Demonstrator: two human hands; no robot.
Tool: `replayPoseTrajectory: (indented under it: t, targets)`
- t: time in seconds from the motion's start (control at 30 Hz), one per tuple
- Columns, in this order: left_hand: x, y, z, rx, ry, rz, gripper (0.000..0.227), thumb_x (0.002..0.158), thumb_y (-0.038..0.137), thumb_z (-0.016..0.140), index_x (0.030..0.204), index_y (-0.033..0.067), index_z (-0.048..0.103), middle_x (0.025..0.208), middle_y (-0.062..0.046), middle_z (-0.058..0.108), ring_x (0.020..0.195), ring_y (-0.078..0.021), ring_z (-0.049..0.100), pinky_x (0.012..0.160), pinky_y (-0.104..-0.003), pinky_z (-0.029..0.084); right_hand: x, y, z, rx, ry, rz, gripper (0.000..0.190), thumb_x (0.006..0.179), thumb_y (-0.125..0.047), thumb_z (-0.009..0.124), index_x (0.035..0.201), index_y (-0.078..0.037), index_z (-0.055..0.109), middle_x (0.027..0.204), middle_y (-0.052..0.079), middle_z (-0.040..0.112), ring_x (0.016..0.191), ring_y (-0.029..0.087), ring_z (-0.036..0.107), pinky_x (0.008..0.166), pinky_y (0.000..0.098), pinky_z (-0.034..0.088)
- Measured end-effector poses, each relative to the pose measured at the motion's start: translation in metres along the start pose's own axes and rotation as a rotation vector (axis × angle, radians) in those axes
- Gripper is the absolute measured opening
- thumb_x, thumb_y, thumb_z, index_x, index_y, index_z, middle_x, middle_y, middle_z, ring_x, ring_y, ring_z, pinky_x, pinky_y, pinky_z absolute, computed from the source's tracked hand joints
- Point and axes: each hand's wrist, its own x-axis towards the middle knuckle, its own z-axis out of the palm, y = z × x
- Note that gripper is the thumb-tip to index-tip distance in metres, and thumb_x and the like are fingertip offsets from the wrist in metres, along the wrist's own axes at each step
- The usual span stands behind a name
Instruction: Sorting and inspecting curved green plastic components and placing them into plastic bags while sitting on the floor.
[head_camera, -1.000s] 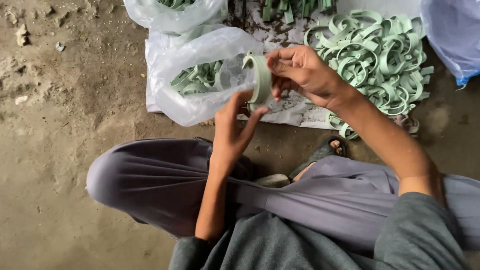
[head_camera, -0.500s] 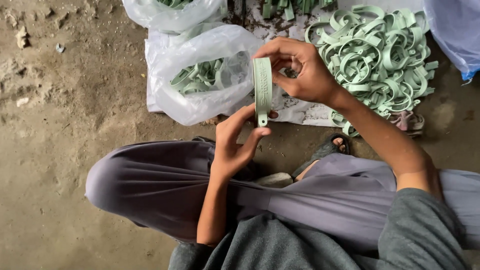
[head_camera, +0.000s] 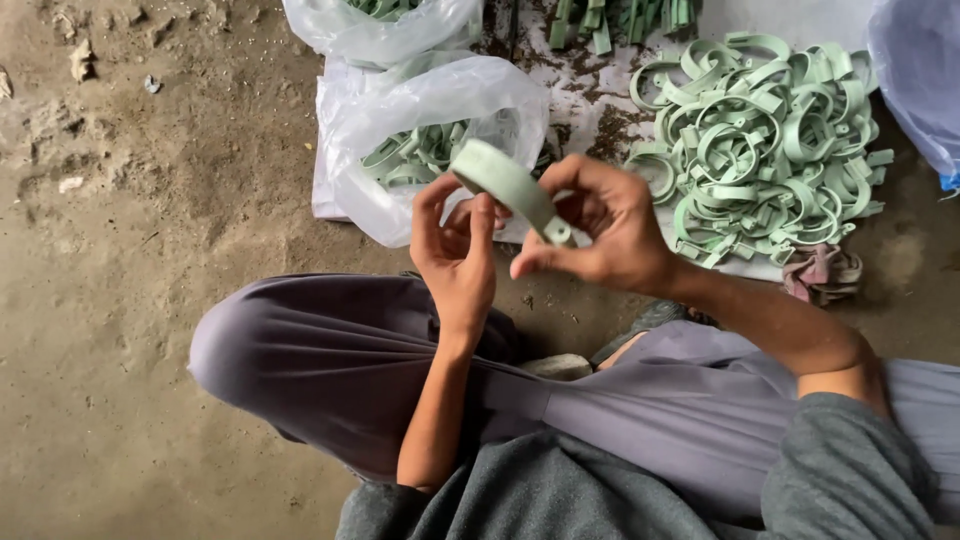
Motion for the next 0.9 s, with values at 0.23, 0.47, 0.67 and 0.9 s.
replayPoseTrajectory:
  t: [0.23, 0.47, 0.67, 0.9]
  targets:
    - [0.001, 0.008, 0.003, -0.002, -0.035, -0.044, 0.025, 0.103, -0.004, 0.059, 0.127, 0.0008, 0.063, 0.112, -0.011, 0.07, 0.071, -0.0134, 0.062, 0.064, -0.031, 0.055, -0.006, -0.022, 0.023, 0.047, -0.084, 0.015, 0.049, 0.071, 0.0, 0.091, 0.11, 0.011, 0.062, 0.079, 0.017, 0.071, 0.065, 0.02, 0.075, 0.057, 0.0284, 0.06]
    - [0.004, 0.014, 0.005, 0.002, -0.037, -0.096, 0.028, 0.103, 0.001, 0.06, 0.129, 0.0082, 0.065, 0.11, -0.008, 0.072, 0.082, -0.0118, 0.066, 0.071, -0.034, 0.058, -0.007, -0.019, 0.025, 0.064, -0.096, 0.058, 0.044, 0.077, 0.002, 0.085, 0.113, 0.01, 0.061, 0.09, 0.015, 0.067, 0.077, 0.023, 0.077, 0.07, 0.0323, 0.063]
    - [0.007, 0.021, 0.004, 0.066, 0.27, -0.113, 0.016, 0.106, 0.018, 0.061, 0.118, 0.014, 0.051, 0.122, -0.004, 0.059, 0.098, -0.0091, 0.058, 0.084, -0.033, 0.05, 0.031, 0.039, -0.019, -0.482, -0.175, -0.03, 0.03, 0.09, 0.002, 0.077, 0.117, 0.004, 0.065, 0.099, 0.019, 0.061, 0.085, 0.034, 0.068, 0.074, 0.0428, 0.057]
    - [0.003, 0.013, 0.009, 0.114, 0.038, -0.137, 0.013, 0.101, 0.017, 0.068, 0.106, 0.0108, 0.057, 0.094, -0.004, 0.067, 0.086, -0.0157, 0.066, 0.076, -0.03, 0.05, 0.05, 0.227, -0.045, -1.281, -0.491, -0.256, 0.029, 0.081, -0.01, 0.074, 0.11, -0.014, 0.07, 0.104, 0.008, 0.063, 0.096, 0.03, 0.064, 0.081, 0.0379, 0.058]
